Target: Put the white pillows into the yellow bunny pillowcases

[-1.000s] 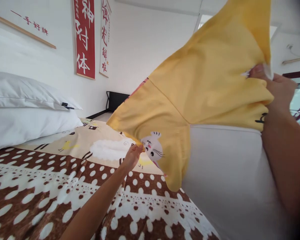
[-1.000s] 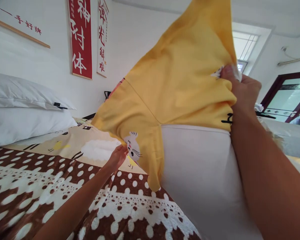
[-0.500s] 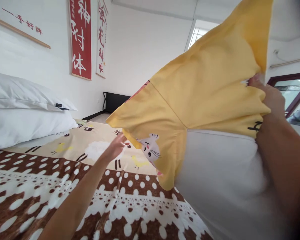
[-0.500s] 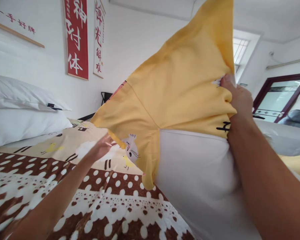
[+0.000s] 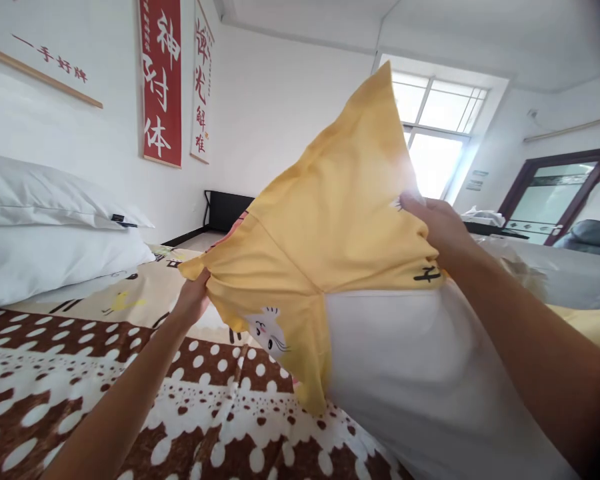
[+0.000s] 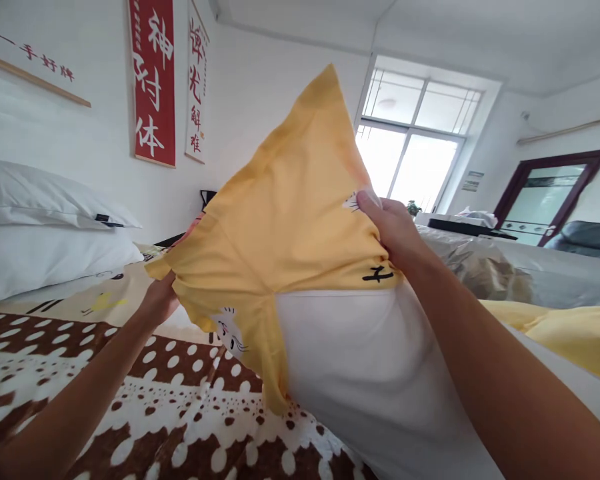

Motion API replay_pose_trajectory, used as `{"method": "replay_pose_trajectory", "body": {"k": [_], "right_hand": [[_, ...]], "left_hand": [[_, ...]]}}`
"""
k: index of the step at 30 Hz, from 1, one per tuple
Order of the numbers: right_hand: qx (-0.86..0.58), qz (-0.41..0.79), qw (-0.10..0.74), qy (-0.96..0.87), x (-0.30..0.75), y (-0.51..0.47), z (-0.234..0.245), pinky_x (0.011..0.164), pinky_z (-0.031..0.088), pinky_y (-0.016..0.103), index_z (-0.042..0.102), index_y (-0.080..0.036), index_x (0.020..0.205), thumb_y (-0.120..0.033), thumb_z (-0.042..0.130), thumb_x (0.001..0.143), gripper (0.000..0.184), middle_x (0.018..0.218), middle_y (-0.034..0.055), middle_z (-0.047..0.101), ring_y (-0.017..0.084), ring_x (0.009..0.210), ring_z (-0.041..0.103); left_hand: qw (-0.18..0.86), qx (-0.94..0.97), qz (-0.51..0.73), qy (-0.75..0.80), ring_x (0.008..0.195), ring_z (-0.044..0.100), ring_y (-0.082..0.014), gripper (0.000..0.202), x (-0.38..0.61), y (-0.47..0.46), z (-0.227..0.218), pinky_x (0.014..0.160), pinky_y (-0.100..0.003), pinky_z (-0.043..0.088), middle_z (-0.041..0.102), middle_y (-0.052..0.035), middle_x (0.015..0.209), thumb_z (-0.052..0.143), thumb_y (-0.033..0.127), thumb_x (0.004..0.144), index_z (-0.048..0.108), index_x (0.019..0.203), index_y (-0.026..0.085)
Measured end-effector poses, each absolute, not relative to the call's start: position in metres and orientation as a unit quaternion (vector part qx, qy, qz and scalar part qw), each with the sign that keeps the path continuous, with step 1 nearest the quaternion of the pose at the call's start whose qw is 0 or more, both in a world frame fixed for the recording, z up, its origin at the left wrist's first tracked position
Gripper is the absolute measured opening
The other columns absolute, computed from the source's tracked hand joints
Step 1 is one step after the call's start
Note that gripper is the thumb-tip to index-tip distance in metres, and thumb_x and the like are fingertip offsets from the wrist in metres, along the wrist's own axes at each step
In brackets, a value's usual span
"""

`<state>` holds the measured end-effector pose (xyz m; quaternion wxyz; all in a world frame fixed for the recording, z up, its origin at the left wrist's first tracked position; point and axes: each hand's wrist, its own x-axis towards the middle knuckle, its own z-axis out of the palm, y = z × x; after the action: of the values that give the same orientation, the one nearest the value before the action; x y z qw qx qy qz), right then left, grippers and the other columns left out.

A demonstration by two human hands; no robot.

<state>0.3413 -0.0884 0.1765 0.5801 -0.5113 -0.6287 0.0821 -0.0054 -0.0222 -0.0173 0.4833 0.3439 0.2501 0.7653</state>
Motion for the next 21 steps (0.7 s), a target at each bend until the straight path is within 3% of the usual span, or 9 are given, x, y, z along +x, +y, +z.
{"method": "replay_pose_trajectory", "body": {"k": [4, 6, 9, 11, 12, 15, 18, 21], "right_hand": [[-0.466, 0.172, 0.560, -0.663, 0.328, -0.086, 0.165, 0.059, 0.046, 0.027, 0.061, -0.019, 0.072, -0.053, 0.059, 0.079, 0.035, 0.072, 0.0029, 0.064, 0.016, 0.065, 0.058], [-0.468, 0.166, 0.509, -0.703, 0.310, -0.080, 0.155, 0.060, 0.047, 0.028, 0.062, -0.019, 0.075, -0.057, 0.055, 0.079, 0.039, 0.074, 0.0036, 0.065, 0.018, 0.069, 0.060], [-0.460, 0.096, 0.384, -0.795, 0.269, -0.068, 0.128, 0.062, 0.045, 0.028, 0.061, -0.019, 0.076, -0.059, 0.044, 0.085, 0.045, 0.074, 0.0041, 0.065, 0.020, 0.072, 0.060], [-0.423, 0.038, 0.284, -0.860, 0.240, -0.063, 0.110, 0.065, 0.044, 0.028, 0.061, -0.019, 0.079, -0.055, 0.039, 0.088, 0.043, 0.077, 0.0040, 0.066, 0.020, 0.074, 0.060], [-0.402, 0.014, 0.242, -0.883, 0.228, -0.063, 0.103, 0.066, 0.043, 0.028, 0.060, -0.020, 0.082, -0.053, 0.038, 0.089, 0.040, 0.079, 0.0038, 0.066, 0.020, 0.075, 0.059], [-0.367, -0.024, 0.165, -0.915, 0.218, -0.065, 0.100, 0.066, 0.040, 0.027, 0.057, -0.021, 0.085, -0.052, 0.038, 0.089, 0.037, 0.082, 0.0036, 0.065, 0.018, 0.075, 0.057], [-0.405, 0.000, 0.093, -0.910, 0.253, -0.064, 0.116, 0.061, 0.039, 0.027, 0.057, -0.020, 0.080, -0.061, 0.044, 0.083, 0.044, 0.079, 0.0038, 0.064, 0.017, 0.069, 0.055], [-0.510, 0.100, 0.031, -0.854, 0.311, -0.061, 0.127, 0.059, 0.041, 0.027, 0.062, -0.018, 0.079, -0.068, 0.048, 0.076, 0.052, 0.081, 0.0045, 0.066, 0.018, 0.070, 0.057]], "left_hand": [[0.494, 0.476, 0.633, 0.359, 0.087, 0.066, -0.0267, 0.040, -0.078, -0.020, -0.039, 0.065, -0.029, 0.054, 0.072, -0.0068, 0.082, 0.082, 0.012, 0.052, 0.068, 0.089, 0.017], [0.472, 0.491, 0.598, 0.423, 0.075, 0.066, -0.0218, 0.036, -0.109, -0.021, -0.033, 0.057, -0.024, 0.052, 0.072, -0.0044, 0.076, 0.078, 0.003, 0.053, 0.069, 0.085, 0.015], [0.400, 0.490, 0.680, 0.371, 0.093, 0.063, -0.0165, 0.033, -0.123, -0.029, -0.005, 0.064, -0.017, 0.050, 0.071, -0.0030, 0.099, 0.071, 0.017, 0.071, 0.066, 0.104, 0.019], [0.385, 0.527, 0.706, 0.276, 0.110, 0.057, -0.0208, 0.048, -0.111, -0.035, 0.017, 0.074, -0.022, 0.052, 0.066, -0.0057, 0.116, 0.069, 0.036, 0.076, 0.058, 0.120, 0.022], [0.397, 0.551, 0.688, 0.258, 0.109, 0.058, -0.0244, 0.056, -0.101, -0.036, 0.027, 0.075, -0.026, 0.053, 0.065, -0.0082, 0.116, 0.072, 0.041, 0.072, 0.057, 0.122, 0.020], [0.423, 0.590, 0.612, 0.312, 0.088, 0.065, -0.0289, 0.060, -0.073, -0.037, 0.044, 0.063, -0.030, 0.055, 0.069, -0.0119, 0.097, 0.083, 0.041, 0.057, 0.065, 0.107, 0.013], [0.391, 0.572, 0.637, 0.337, 0.076, 0.066, -0.0262, 0.048, -0.057, -0.037, 0.048, 0.060, -0.031, 0.055, 0.069, -0.0106, 0.087, 0.081, 0.041, 0.059, 0.068, 0.095, 0.012], [0.365, 0.558, 0.675, 0.314, 0.074, 0.066, -0.0246, 0.044, -0.049, -0.043, 0.053, 0.060, -0.031, 0.055, 0.069, -0.0094, 0.085, 0.081, 0.040, 0.059, 0.068, 0.089, 0.011]]}}
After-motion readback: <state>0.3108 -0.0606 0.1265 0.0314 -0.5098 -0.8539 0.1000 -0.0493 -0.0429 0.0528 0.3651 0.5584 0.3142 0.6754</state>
